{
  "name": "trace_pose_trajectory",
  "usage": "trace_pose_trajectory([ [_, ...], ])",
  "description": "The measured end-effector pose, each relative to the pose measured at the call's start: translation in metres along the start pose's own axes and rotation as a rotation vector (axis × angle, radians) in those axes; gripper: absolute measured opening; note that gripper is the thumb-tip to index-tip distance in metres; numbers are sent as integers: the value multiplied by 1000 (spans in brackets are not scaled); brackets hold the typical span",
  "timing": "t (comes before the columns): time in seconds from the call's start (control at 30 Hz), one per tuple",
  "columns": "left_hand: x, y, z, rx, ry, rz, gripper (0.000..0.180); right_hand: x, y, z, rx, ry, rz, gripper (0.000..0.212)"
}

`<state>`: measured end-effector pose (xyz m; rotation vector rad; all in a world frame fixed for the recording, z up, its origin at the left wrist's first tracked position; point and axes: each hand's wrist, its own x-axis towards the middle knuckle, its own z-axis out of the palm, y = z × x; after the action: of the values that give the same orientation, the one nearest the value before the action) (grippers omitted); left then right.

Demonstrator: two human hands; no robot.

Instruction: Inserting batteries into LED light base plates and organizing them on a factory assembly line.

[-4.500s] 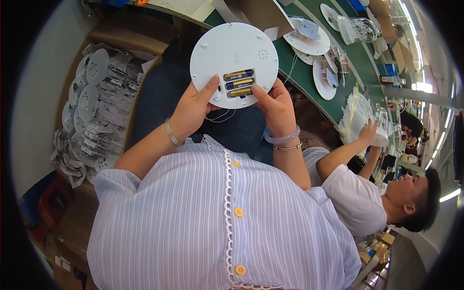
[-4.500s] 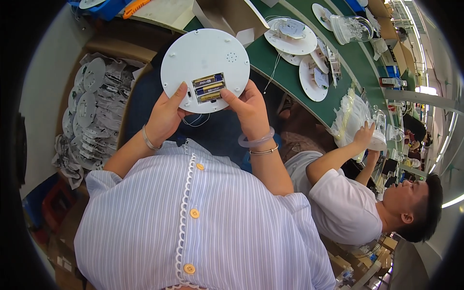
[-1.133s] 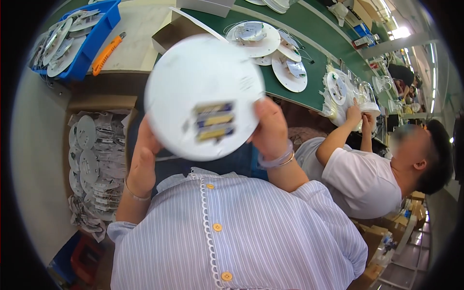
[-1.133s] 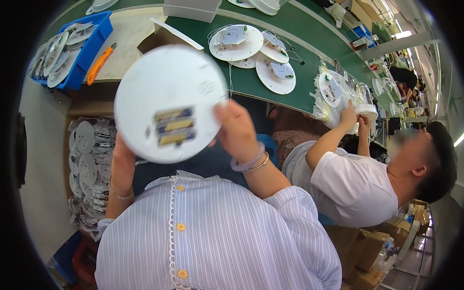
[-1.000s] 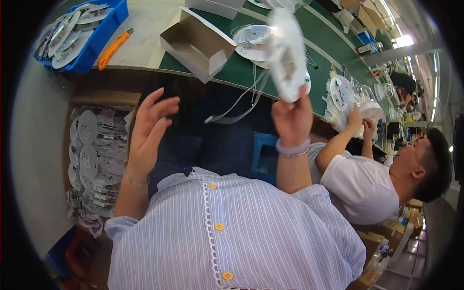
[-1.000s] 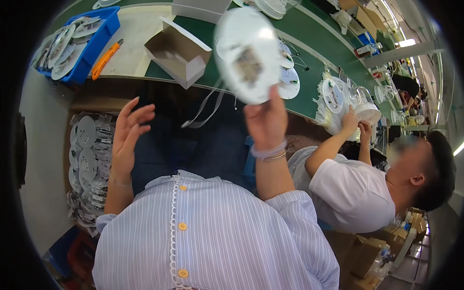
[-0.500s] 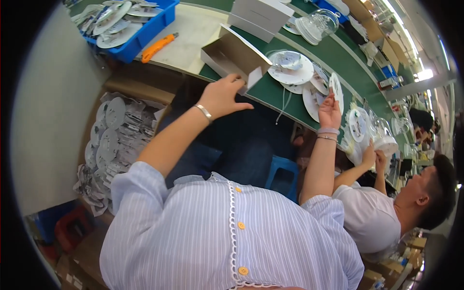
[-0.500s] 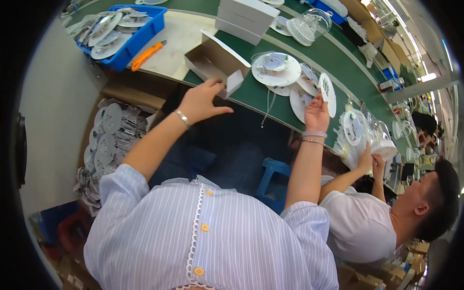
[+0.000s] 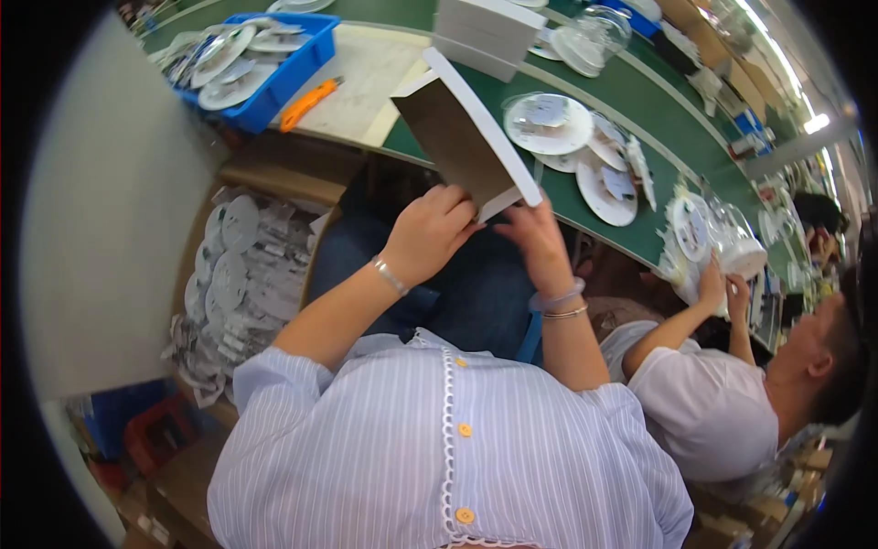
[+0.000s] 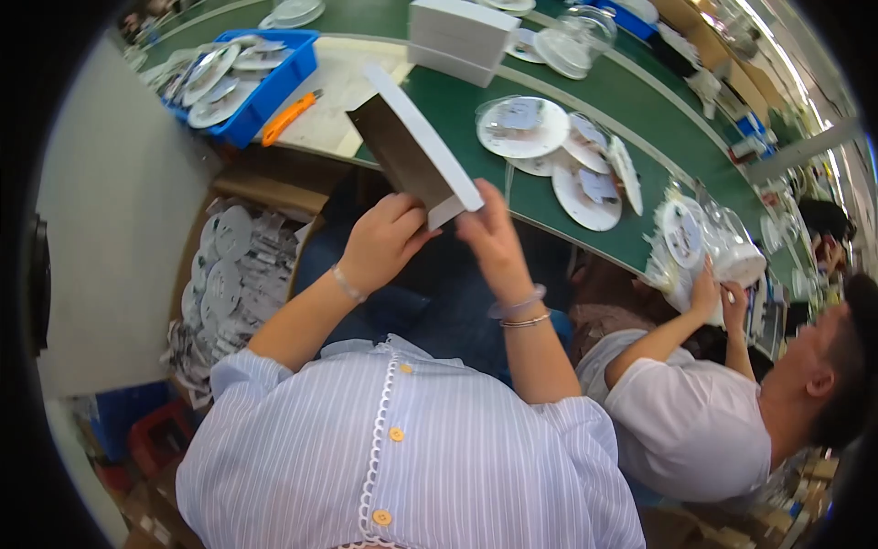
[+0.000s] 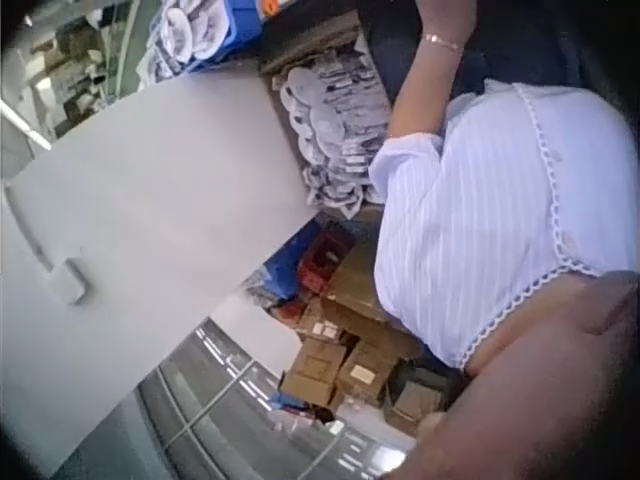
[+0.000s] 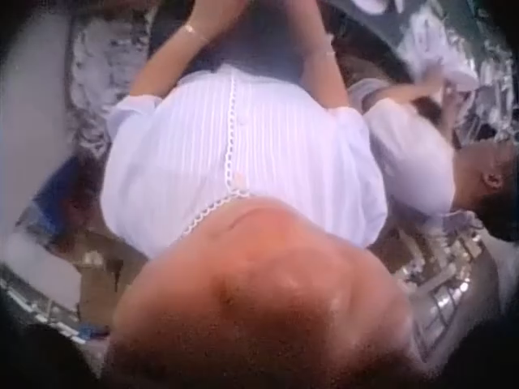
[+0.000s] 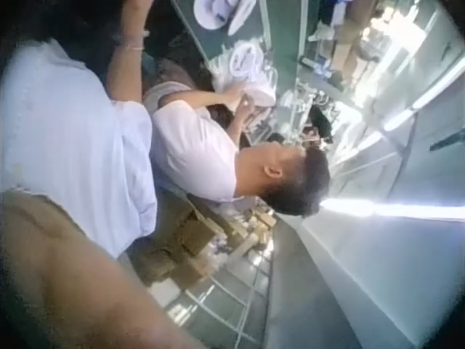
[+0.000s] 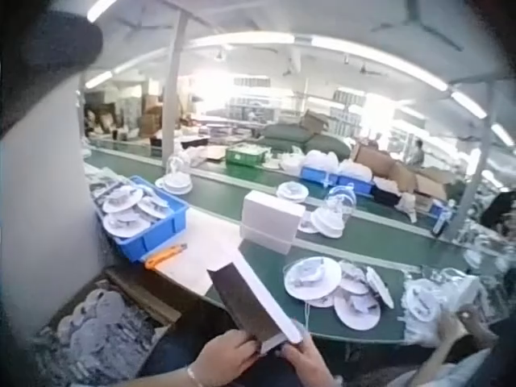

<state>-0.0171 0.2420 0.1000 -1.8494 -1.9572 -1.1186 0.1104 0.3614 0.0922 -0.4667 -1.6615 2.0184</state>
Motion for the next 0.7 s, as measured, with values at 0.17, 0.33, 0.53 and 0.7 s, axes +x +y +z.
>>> trace_pose_trajectory([
  [0.17, -26, 23, -11, -106, -23, 29, 20, -21, 12, 26, 214, -35, 75, 47],
  [0.33, -51, 24, -8, -359, -51, 186, 20, -70, 20, 31, 161, 216, 26, 48],
  [0.53, -80, -7, 41, -802, -41, 265, 24, -190, 32, 29, 248, 648, 297, 45],
  [0.7, -106, -52, 102, -907, -283, -242, 24, -303, 78, 46, 170, 1166, 531, 51],
])
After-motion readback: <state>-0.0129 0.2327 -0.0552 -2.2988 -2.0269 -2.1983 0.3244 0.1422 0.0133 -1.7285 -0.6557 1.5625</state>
